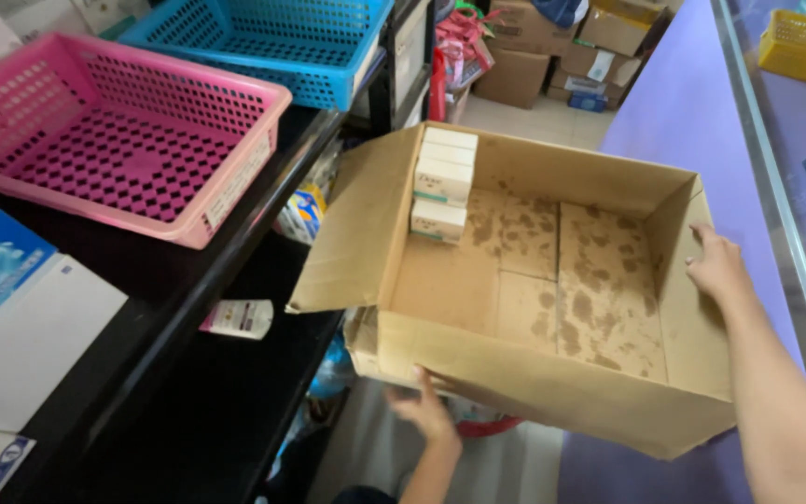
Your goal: The recorder is seen taking personal care items like Dove soap and napkins from shelves and packing them into cardboard boxes on the floor of a store.
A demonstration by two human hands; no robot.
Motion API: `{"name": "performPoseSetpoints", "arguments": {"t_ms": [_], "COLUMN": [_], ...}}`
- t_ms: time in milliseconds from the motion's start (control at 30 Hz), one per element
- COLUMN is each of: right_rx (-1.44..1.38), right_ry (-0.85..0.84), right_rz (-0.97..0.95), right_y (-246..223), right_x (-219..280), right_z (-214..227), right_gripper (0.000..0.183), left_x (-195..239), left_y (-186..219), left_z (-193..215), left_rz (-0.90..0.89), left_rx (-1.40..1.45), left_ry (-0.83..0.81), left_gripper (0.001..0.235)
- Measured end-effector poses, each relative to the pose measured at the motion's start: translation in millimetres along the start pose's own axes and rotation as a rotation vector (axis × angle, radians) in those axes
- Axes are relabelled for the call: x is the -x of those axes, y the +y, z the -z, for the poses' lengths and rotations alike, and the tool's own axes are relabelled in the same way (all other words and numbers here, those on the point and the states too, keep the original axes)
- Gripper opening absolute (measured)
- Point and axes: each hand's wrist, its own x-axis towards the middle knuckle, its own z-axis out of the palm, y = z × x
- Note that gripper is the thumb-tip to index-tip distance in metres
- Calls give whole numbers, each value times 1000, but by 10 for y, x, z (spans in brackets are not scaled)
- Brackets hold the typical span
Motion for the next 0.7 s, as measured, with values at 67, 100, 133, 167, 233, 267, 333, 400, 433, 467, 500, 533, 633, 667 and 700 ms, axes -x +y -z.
{"name": "performPoseSetpoints", "arguments": {"t_ms": [67,100,133,167,233,267,333,400,433,467,500,533,633,667,700], "right_rx": [4,14,20,18,20,16,14,-15,-41,-39,-98,-156,-364,-364,-354], "right_ry": [24,33,38,39,59,57,199,301,398,402,441,485,443,452,358], "right_rz": [3,-4,-17,-20,-37,-46,34,90,153,149,215,284,364,370,437], "right_y": [-81,-159,-241,-240,-228,-232,-250,-620,-807,-1106,-1403,-1700,-2857,-3096,-3335], "right_x": [9,22,89,86,110,155,200,317,374,429,478,484,768,793,819], "right_z": [56,119,147,147,150,143,157,336,418,449,474,515,797,812,818], "right_gripper": [73,73,72,72,59,59,35,30,25,25,26,27,27,27,38], "left_x": [32,124,209,324,571,625,727,683,652,654,654,650,460,360,253], "left_y": [192,400,619,874,1397,1544,1850,2060,2158,2256,2350,2451,2324,2258,2189], "left_z": [49,39,73,-2,-152,-199,-336,-550,-653,-863,-1076,-1324,-1783,-1786,-1790], "left_rz": [-382,-592,-803,-805,-808,-811,-1057,-1187,-1298,-1300,-1386,-1474,-1577,-1586,-1570], "left_rx": [-52,-67,-90,-93,-403,-410,-715,-658,-589,-587,-672,-753,-875,-867,-861], "left_ry": [20,86,145,142,178,172,95,-160,-412,-418,-513,-609,-763,-759,-779], "left_gripper": [89,90,93,93,67,67,66,65,63,63,66,68,66,66,62]}}
